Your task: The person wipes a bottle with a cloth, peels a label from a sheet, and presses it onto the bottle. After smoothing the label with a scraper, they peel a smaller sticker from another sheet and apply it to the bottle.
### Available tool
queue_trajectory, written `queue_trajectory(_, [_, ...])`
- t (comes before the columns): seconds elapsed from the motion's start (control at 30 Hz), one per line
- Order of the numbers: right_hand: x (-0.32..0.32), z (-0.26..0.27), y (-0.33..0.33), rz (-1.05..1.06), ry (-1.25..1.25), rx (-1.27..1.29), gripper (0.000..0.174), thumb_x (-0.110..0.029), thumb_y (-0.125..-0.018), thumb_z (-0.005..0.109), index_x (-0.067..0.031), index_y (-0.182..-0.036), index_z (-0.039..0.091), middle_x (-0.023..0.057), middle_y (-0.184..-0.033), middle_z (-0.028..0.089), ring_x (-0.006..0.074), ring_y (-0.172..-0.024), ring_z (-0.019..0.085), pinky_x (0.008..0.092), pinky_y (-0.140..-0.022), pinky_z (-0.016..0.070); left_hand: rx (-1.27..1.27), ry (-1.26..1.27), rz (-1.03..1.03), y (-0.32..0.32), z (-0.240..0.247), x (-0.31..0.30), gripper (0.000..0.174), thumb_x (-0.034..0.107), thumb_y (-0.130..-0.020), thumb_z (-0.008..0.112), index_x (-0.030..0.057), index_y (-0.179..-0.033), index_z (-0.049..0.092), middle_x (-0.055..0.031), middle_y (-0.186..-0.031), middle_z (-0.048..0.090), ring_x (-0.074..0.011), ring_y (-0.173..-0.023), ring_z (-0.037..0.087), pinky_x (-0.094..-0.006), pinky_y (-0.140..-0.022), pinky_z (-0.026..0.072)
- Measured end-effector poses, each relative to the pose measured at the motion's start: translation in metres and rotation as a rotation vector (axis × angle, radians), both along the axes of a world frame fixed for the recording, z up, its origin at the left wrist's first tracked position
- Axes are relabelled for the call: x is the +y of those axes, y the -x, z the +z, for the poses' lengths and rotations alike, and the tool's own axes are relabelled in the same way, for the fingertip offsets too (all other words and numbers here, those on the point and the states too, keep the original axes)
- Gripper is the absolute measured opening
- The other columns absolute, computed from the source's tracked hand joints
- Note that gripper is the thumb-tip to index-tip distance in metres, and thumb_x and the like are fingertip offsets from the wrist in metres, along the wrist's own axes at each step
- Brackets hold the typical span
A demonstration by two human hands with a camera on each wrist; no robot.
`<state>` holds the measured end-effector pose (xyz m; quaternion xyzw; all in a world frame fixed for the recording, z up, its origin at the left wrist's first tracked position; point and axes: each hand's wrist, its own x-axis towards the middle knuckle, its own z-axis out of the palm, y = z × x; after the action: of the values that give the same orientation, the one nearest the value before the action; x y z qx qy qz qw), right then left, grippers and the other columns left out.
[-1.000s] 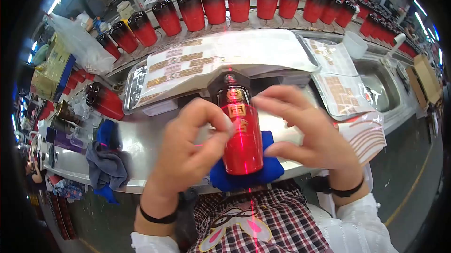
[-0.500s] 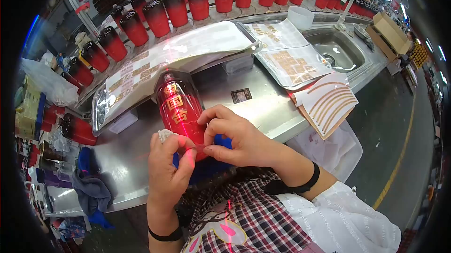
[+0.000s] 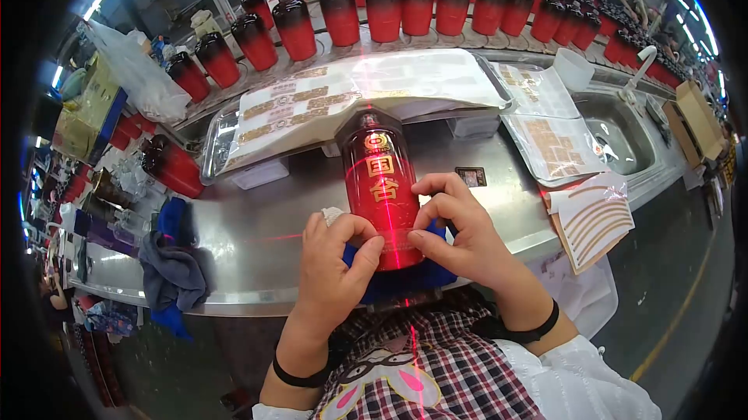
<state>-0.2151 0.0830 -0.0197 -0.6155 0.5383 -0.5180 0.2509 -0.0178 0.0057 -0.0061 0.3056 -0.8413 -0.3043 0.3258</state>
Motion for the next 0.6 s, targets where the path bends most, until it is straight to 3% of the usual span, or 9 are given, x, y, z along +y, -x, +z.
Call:
queue_trajectory(0.3, [-0.013,-0.005,0.001,-0.059,0.007,-0.008,0.016,-0.012,-0.083,0.075,-0.0027,-0.088,0.063,0.0169,-0.118,0.051,0.0299,-0.115,0.052,0.0378,-0.098,0.0427,0.115,-0.173,0.111,0.006,-0.009,-0.004,0.013,0.015,-0.091,0.065,0.0031,-0.087,0.061,-0.0055,-0.087,0.058,-0.0189,-0.089,0.051,-0.0308,-0.084,0.0395])
queue_trajectory(0.6, [-0.022,-0.012,-0.003,-0.09,0.092,0.06,0.017,-0.013,-0.083,0.076,-0.0032,-0.086,0.064,0.0187,-0.12,0.049,0.0331,-0.118,0.05,0.0403,-0.1,0.0418,0.075,-0.087,0.135,0.009,-0.009,-0.003,0.016,0.019,-0.092,0.066,0.0047,-0.087,0.061,-0.0054,-0.089,0.061,-0.0207,-0.094,0.049,-0.0333,-0.091,0.0354])
